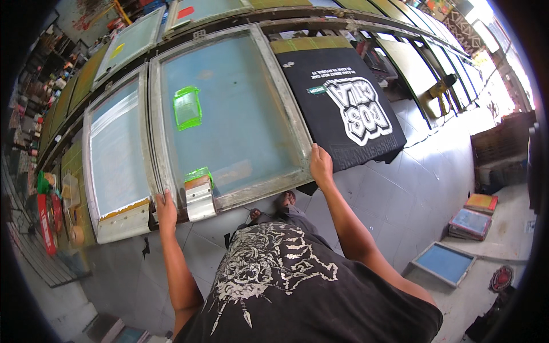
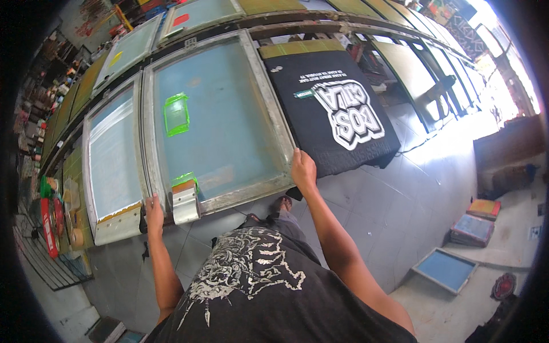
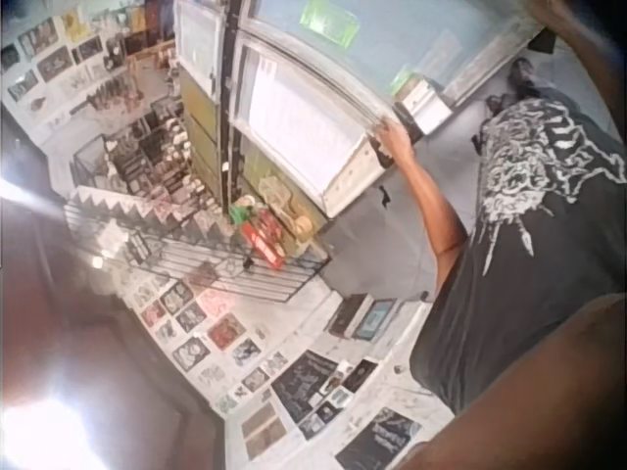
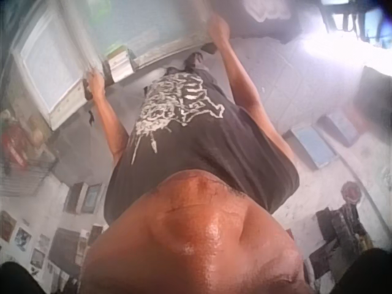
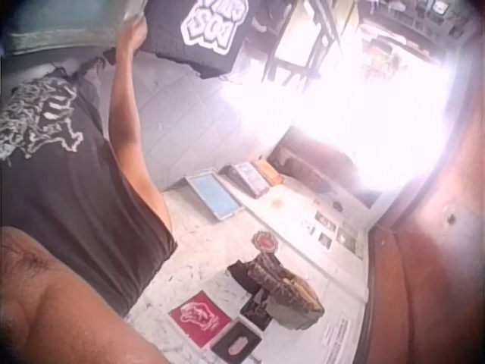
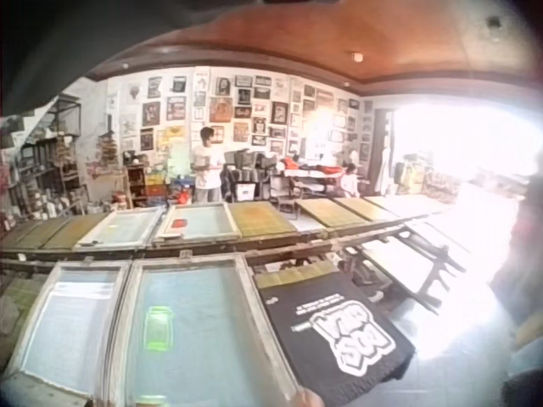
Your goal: The person aligns a screen over a garment, applies green ink across it with a squeegee to print a design, dries the ink using a handheld heat gun, and uses a wrench to adjust the screen frame at a screen printing station.
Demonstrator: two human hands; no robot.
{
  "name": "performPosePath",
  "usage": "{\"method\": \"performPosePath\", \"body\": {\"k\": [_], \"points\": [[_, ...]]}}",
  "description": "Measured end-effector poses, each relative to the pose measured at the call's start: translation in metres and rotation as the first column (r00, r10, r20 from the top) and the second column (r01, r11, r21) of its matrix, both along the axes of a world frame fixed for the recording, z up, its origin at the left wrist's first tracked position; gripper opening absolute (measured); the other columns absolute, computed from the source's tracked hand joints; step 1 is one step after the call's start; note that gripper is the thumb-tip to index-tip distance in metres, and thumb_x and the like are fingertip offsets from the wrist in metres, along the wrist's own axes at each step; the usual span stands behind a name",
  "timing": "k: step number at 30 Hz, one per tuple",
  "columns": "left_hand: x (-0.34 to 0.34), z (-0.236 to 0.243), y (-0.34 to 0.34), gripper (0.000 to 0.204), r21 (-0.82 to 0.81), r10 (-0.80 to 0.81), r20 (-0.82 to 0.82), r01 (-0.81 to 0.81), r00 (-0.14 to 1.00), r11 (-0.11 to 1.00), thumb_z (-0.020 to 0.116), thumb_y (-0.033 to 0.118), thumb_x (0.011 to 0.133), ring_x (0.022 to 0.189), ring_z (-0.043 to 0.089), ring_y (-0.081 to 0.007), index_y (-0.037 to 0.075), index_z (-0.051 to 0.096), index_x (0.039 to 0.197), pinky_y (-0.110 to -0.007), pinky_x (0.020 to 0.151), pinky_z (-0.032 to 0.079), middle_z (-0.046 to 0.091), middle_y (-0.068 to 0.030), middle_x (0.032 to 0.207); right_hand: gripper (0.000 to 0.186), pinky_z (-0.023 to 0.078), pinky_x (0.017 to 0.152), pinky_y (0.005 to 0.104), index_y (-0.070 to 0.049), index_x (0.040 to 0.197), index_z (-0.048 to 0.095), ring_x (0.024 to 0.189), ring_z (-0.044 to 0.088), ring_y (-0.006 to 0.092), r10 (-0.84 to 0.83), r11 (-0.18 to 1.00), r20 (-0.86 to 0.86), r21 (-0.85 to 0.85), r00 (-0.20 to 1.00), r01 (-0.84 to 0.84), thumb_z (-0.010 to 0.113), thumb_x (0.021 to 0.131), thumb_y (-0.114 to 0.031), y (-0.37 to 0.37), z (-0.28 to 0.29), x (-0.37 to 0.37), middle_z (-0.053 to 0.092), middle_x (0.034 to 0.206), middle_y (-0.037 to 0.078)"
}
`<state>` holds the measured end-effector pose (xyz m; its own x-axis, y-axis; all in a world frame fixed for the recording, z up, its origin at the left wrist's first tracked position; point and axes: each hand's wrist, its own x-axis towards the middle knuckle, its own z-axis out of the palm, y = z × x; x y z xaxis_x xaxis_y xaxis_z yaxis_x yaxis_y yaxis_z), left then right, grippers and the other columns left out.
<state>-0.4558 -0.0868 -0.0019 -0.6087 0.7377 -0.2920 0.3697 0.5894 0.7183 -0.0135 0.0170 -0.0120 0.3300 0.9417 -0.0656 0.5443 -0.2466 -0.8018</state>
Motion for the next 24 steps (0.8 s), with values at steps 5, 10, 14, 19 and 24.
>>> {"method": "performPosePath", "body": {"k": [5,10,14,19,24], "points": [[0.012,0.029,0.014,0.085,-0.159,-0.078,-0.053,0.069,0.996,0.985,0.035,0.061,0.089,0.126,0.039,-0.042,-0.014,0.036,0.13,-0.041,0.103,0.032,0.042,-0.0341,0.13,0.046,0.041,0.072,0.0445,0.006,0.09,0.059,0.08,0.057,0.0412,0.005,1.0,-0.015,0.007,1.0,-0.005,0.038,0.096,-0.036,0.004,-0.004,0.003,0.059,0.081,0.027],[0.021,0.034,0.016,0.087,-0.18,-0.032,-0.086,0.017,0.996,0.984,0.033,0.063,0.089,0.124,0.04,-0.043,-0.016,0.038,0.127,-0.041,0.102,0.032,0.043,-0.036,0.127,0.048,0.042,0.071,0.0426,0.006,0.093,0.059,0.078,0.058,0.0383,0.025,1.0,0.043,-0.017,0.999,-0.024,0.037,0.096,-0.037,0.009,-0.004,-0.001,0.059,0.081,0.026],[0.025,0.019,0.018,0.085,-0.14,-0.031,-0.184,0.005,0.983,0.99,0.035,0.062,0.089,0.125,0.04,-0.0422,-0.015,0.04,0.126,-0.04,0.103,0.031,0.042,-0.0348,0.129,0.049,0.042,0.072,0.0437,0.006,0.092,0.058,0.081,0.057,0.0406,0.019,1.0,0.007,-0.011,1.0,-0.019,0.037,0.096,-0.038,0.012,-0.008,0.001,0.058,0.082,0.027],[0.012,0.006,-0.001,0.069,0.058,-0.042,-0.072,0.047,0.996,0.997,0.037,0.05,0.094,0.124,0.042,-0.0373,-0.008,0.041,0.13,-0.038,0.104,0.031,0.046,-0.0266,0.13,0.047,0.041,0.077,0.0489,0.004,0.089,0.058,0.091,0.055,0.0454,0.014,0.998,0.018,-0.054,1.0,-0.013,0.036,0.095,-0.038,0.01,0.0,-0.004,0.059,0.089,0.029],[0.026,0.028,-0.013,0.064,0.124,-0.033,-0.042,0.038,0.999,0.992,0.029,0.047,0.097,0.13,0.037,-0.0314,-0.004,0.039,0.134,-0.035,0.106,0.027,0.042,-0.0199,0.137,0.047,0.042,0.078,0.0481,0.003,0.089,0.058,0.091,0.056,0.0449,0.008,0.996,-0.036,-0.092,0.999,-0.011,0.036,0.095,-0.038,0.01,-0.005,-0.001,0.06,0.089,0.028]]}}
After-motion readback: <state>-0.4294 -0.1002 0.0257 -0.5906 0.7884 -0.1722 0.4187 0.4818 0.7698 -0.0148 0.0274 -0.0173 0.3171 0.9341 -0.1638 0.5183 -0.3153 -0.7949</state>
